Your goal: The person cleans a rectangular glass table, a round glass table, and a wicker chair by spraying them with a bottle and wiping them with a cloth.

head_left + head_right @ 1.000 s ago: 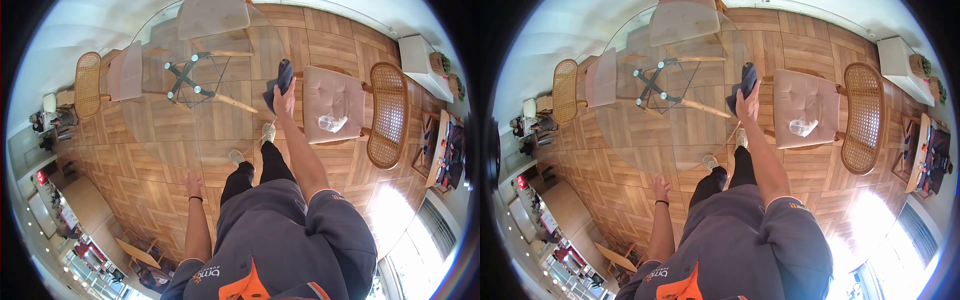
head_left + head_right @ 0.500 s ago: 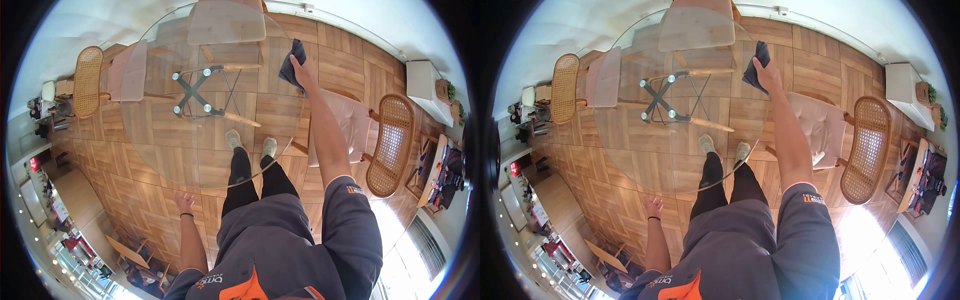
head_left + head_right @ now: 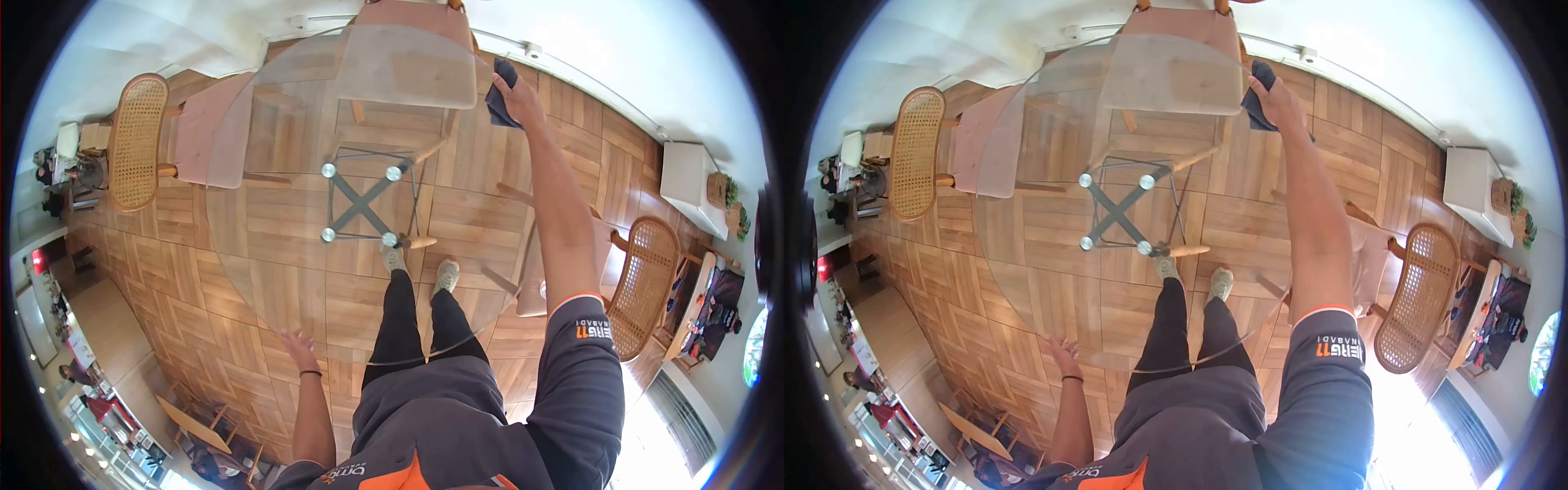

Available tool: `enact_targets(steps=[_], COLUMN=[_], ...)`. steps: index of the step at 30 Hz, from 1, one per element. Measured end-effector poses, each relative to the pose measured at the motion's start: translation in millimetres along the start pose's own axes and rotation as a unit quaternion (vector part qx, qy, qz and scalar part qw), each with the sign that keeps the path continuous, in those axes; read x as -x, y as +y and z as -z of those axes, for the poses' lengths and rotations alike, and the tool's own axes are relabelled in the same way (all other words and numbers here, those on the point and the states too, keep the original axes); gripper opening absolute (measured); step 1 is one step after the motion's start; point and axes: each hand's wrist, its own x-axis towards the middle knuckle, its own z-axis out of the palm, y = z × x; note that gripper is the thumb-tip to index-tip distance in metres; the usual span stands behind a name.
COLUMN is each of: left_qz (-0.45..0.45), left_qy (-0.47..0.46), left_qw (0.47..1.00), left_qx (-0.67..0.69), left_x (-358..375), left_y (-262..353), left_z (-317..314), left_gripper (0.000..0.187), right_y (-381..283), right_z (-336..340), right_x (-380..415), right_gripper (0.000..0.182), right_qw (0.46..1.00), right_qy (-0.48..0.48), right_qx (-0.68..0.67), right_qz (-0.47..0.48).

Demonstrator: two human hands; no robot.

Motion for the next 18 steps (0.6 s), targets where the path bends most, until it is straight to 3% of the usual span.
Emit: enact_targets(steps=[6, 9, 12, 13, 18], left_qz=[-0.003, -0.005, -0.015, -0.007, 0.005], left_qy=[-0.010, 0.046, 0.024, 0.021, -0.019], left_qw=[1.000, 0.998, 0.999, 1.000, 1.000], left_qx=[-0.018, -0.043, -0.018, -0.016, -0.009], left_x=[13, 32, 35, 36, 36], left_y=[3, 22, 23, 24, 24], left_z=[-7, -22, -22, -22, -17], left_gripper=[0.075, 0.075, 0.076, 0.076, 0.084], right_y=[-95, -147, -190, -204, -291], right_z=[-23, -45, -83, -86, -123], right_x=[-45, -66, -80, -89, -89], right_gripper=[0.077, 0.079, 0.078, 0.078, 0.076], right_qw=[0.994, 0.990, 0.921, 0.918, 0.926], right_qy=[0.029, 0.034, 0.254, 0.217, 0.097], right_qx=[0.099, 0.109, 0.097, 0.163, 0.163], right_qz=[0.047, 0.079, 0.280, 0.290, 0.326])
